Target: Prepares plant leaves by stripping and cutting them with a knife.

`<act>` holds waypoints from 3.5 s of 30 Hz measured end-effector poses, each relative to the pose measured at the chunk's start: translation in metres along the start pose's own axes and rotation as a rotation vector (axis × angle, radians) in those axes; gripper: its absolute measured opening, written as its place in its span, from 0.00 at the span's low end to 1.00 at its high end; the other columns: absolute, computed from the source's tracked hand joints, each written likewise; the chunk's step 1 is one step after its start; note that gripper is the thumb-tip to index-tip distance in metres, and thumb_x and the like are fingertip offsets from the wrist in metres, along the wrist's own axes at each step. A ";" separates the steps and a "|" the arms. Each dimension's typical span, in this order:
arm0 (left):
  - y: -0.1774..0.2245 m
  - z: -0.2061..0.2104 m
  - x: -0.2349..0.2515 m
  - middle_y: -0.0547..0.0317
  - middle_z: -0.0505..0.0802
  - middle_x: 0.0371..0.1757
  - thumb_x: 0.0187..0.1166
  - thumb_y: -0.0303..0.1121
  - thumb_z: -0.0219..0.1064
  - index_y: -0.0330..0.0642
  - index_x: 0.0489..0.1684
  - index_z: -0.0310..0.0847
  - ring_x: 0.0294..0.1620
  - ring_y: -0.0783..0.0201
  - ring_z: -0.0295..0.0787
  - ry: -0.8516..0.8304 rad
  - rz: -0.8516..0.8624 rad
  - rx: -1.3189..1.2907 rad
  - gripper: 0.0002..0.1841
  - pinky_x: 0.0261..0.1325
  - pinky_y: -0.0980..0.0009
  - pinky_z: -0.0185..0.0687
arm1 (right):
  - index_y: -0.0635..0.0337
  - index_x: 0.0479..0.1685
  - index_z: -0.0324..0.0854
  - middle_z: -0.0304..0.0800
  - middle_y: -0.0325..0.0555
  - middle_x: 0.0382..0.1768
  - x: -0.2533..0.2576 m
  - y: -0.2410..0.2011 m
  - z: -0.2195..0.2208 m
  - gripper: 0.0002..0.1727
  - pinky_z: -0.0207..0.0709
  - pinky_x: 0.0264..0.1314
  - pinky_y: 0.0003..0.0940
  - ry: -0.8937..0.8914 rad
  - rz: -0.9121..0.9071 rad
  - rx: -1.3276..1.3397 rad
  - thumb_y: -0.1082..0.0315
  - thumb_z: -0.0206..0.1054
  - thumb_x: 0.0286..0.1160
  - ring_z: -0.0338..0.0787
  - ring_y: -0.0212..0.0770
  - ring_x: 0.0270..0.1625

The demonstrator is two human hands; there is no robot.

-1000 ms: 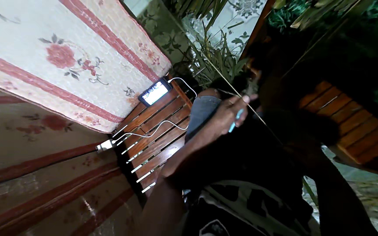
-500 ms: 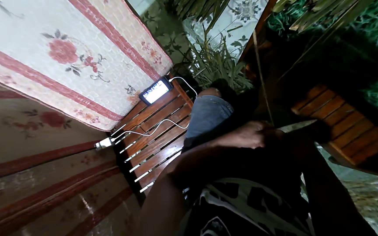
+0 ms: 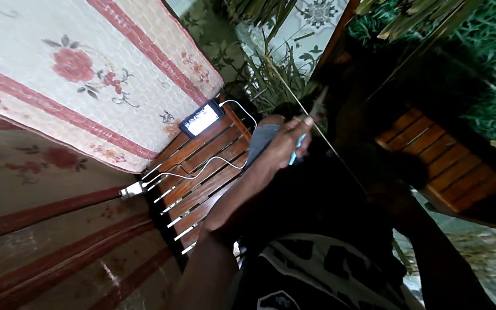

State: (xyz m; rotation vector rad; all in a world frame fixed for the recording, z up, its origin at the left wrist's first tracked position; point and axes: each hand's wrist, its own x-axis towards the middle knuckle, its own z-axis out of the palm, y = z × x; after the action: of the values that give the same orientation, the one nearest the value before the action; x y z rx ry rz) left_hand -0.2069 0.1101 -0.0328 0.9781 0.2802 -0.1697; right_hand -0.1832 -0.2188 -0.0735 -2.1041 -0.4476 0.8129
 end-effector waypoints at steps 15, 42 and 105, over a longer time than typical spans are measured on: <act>-0.019 0.001 0.005 0.64 0.78 0.17 0.94 0.38 0.48 0.40 0.73 0.77 0.12 0.73 0.72 -0.055 -0.038 -0.078 0.20 0.17 0.79 0.72 | 0.65 0.43 0.90 0.91 0.47 0.41 0.007 0.001 -0.012 0.17 0.82 0.57 0.41 -0.128 -0.165 -0.102 0.60 0.61 0.80 0.88 0.35 0.45; -0.002 -0.004 0.004 0.67 0.77 0.17 0.94 0.43 0.46 0.43 0.69 0.79 0.12 0.75 0.69 0.024 0.013 0.035 0.21 0.17 0.80 0.70 | 0.63 0.55 0.88 0.90 0.57 0.46 -0.018 0.030 -0.044 0.14 0.79 0.51 0.57 -0.171 0.224 -0.253 0.63 0.62 0.87 0.87 0.50 0.42; -0.051 0.022 0.019 0.63 0.78 0.16 0.93 0.33 0.50 0.35 0.51 0.76 0.13 0.73 0.73 -0.103 -0.102 0.034 0.11 0.19 0.80 0.74 | 0.66 0.53 0.84 0.86 0.37 0.29 0.014 -0.012 -0.006 0.16 0.80 0.28 0.24 0.080 0.026 0.071 0.61 0.63 0.80 0.80 0.24 0.23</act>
State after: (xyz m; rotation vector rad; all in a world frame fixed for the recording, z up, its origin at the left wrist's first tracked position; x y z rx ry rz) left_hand -0.1989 0.0634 -0.0680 0.9856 0.2330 -0.3178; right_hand -0.1697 -0.2075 -0.0670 -2.0718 -0.3443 0.7463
